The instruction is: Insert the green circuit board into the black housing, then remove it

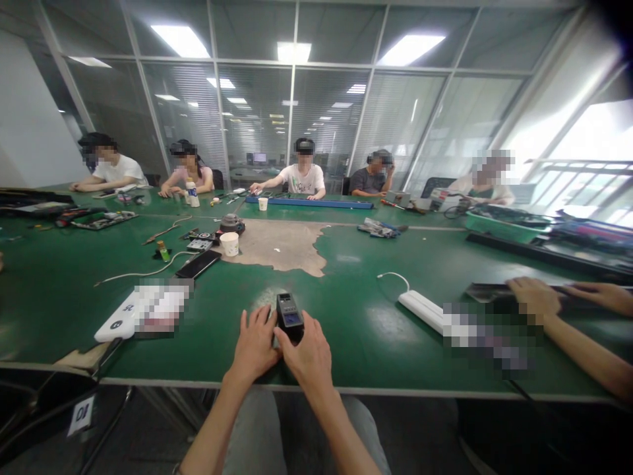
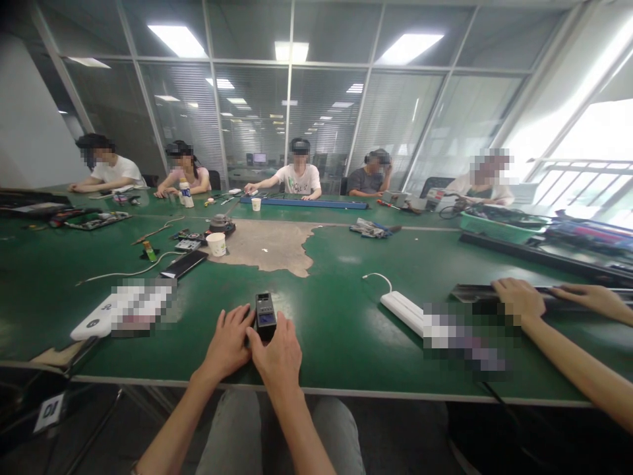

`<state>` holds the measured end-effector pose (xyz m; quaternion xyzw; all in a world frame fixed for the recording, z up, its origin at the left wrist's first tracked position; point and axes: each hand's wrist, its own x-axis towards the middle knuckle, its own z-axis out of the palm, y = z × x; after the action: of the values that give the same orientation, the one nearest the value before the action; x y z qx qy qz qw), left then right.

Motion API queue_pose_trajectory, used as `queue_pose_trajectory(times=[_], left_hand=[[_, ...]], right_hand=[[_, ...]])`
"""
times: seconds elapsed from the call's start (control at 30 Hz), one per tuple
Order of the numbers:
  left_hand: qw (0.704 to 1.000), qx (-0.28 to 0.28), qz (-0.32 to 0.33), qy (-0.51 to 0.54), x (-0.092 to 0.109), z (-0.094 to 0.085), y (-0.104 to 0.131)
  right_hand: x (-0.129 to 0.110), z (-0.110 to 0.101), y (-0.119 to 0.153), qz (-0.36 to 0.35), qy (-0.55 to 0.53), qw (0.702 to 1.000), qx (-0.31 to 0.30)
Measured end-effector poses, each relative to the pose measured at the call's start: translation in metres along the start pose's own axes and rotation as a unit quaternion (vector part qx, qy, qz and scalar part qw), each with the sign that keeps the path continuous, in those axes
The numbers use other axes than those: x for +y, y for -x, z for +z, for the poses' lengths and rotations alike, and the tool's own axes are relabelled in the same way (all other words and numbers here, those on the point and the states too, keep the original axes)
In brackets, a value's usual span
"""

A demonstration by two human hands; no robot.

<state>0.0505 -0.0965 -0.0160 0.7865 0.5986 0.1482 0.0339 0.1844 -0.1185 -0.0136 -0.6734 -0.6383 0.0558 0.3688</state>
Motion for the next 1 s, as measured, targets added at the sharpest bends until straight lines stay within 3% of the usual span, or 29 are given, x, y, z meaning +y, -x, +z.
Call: queue_pose_trajectory(times=[0.27, 0.53, 0.83, 1.0], left_hand=[[1.0, 0.012, -0.001, -0.001, -0.001, 0.003, 0.0], [0.999, 0.027, 0.011, -0.012, -0.001, 0.004, 0.0], [0.999, 0.031, 0.018, -0.015, -0.001, 0.006, 0.0], [0.999, 0.03, 0.016, -0.012, -0.002, 0.006, -0.002]], right_hand=[[-0.008, -0.003, -0.004, 0.029, 0.024, 0.999, -0.009], [-0.012, -0.008, -0.009, 0.016, -0.007, 1.0, 0.008], [-0.023, -0.039, -0.026, -0.015, -0.045, 0.997, 0.065], [-0.014, -0.051, -0.035, -0.018, -0.033, 0.995, 0.089]])
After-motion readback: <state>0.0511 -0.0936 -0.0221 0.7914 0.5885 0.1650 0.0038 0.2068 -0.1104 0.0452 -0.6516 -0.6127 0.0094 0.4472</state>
